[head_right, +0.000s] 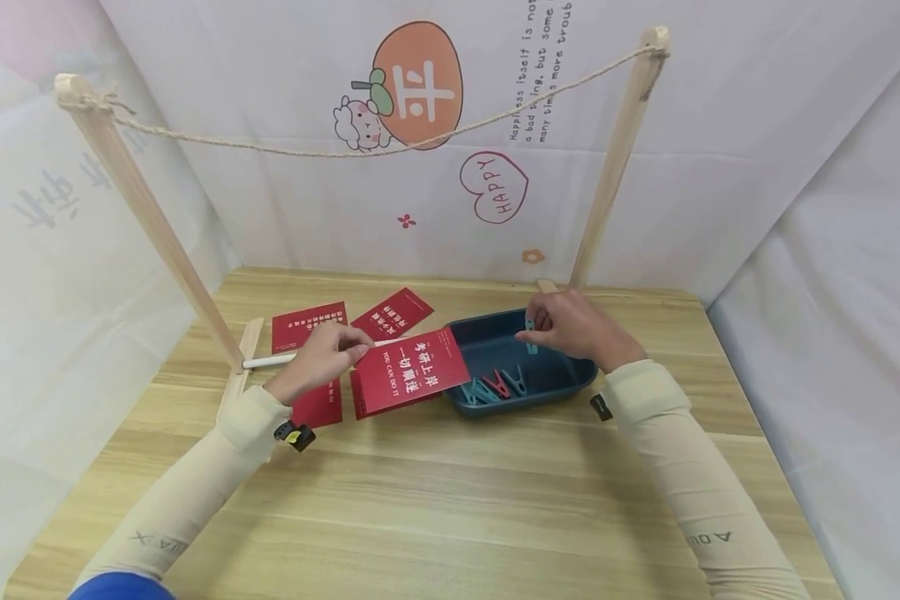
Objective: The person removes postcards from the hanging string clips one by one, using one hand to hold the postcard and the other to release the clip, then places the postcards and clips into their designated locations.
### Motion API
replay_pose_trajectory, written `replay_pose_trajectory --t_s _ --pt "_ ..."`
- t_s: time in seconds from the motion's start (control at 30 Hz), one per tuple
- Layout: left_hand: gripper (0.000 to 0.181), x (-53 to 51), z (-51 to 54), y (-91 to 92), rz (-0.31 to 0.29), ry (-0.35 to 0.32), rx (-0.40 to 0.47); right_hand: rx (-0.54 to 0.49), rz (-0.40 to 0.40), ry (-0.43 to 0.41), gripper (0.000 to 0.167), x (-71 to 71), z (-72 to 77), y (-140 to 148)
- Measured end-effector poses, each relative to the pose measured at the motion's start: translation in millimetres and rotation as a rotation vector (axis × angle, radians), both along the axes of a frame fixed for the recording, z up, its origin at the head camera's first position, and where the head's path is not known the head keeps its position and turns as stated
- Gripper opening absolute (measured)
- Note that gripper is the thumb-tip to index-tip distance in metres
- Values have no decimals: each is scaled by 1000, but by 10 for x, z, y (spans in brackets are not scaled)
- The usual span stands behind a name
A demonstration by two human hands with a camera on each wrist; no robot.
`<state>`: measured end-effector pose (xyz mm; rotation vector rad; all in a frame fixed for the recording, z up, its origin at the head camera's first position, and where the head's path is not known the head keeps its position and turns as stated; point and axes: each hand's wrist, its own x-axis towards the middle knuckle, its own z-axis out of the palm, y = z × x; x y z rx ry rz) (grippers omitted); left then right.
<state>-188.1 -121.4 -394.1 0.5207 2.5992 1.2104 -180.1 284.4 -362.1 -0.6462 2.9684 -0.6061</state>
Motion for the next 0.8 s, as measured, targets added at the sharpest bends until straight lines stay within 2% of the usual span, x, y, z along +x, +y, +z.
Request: replay_pose_trajectory --t_s 0.2,0.37,0.57,0.8 --pt "21 66 -41 -56 -36 15 -10 -5 -2 -13 26 -14 -46 -2" --pt "21 117 -107 -104 -96 35 -40 4 8 -18 26 -13 -66 -15" --pt "21 174 -199 -154 -154 0 -97 5 8 -22 26 -3 -90 -18" --pt "19 263 -292 -153 -190 -39 -82 -1 19 -9 26 -13 -142 -18"
